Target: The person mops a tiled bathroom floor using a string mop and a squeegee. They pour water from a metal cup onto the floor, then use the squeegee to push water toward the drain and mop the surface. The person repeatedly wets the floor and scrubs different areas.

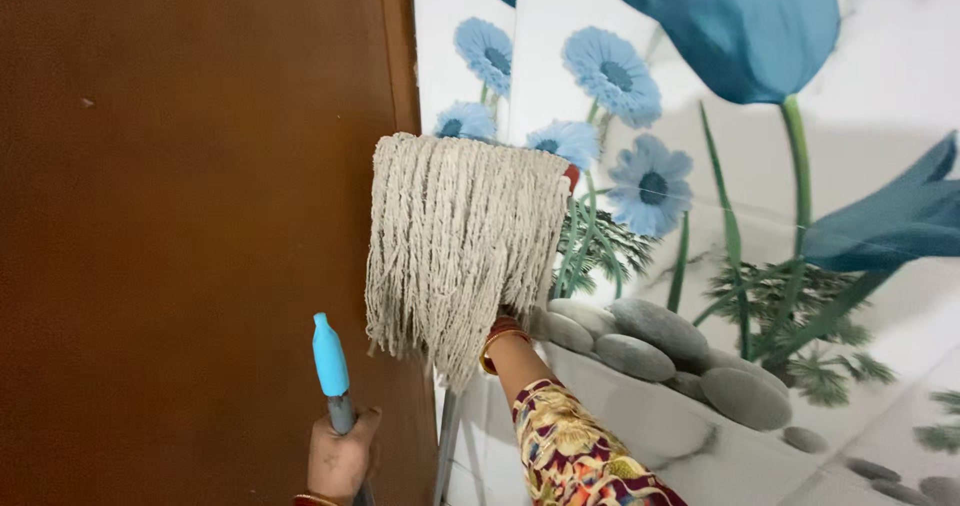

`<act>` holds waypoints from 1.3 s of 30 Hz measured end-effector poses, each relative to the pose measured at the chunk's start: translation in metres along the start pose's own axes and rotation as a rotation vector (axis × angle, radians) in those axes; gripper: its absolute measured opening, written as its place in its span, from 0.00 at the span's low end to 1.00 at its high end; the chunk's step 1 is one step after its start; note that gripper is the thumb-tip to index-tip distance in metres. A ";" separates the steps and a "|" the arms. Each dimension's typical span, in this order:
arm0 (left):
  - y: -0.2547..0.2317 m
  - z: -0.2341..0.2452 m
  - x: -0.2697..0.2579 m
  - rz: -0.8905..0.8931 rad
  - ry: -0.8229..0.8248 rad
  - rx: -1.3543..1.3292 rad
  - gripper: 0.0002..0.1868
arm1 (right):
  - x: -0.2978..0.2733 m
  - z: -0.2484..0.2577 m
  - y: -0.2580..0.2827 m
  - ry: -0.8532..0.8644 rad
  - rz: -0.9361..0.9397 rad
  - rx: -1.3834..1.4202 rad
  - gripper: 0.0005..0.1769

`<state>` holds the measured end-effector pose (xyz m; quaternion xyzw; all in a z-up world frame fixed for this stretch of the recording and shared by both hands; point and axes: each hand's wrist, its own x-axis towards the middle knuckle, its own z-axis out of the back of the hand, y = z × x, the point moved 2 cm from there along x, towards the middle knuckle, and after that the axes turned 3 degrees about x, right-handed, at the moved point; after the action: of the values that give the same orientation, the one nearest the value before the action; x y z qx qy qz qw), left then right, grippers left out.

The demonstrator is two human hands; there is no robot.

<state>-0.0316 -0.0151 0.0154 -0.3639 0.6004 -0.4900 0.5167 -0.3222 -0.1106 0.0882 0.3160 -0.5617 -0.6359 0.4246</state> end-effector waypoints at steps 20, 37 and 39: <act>0.011 -0.027 -0.017 -0.272 -0.024 0.119 0.14 | -0.021 -0.036 -0.042 0.120 -0.015 -0.513 0.18; 0.010 -0.041 -0.033 -0.218 0.058 0.128 0.17 | -0.079 0.035 -0.114 0.286 -0.239 -1.252 0.18; 0.015 -0.043 -0.042 -0.281 0.017 0.222 0.14 | -0.112 0.041 -0.120 0.295 -0.231 -1.262 0.18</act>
<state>-0.0638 0.0371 0.0114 -0.3807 0.4901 -0.6238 0.4751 -0.3308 0.0091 -0.0308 0.1484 0.0204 -0.8347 0.5300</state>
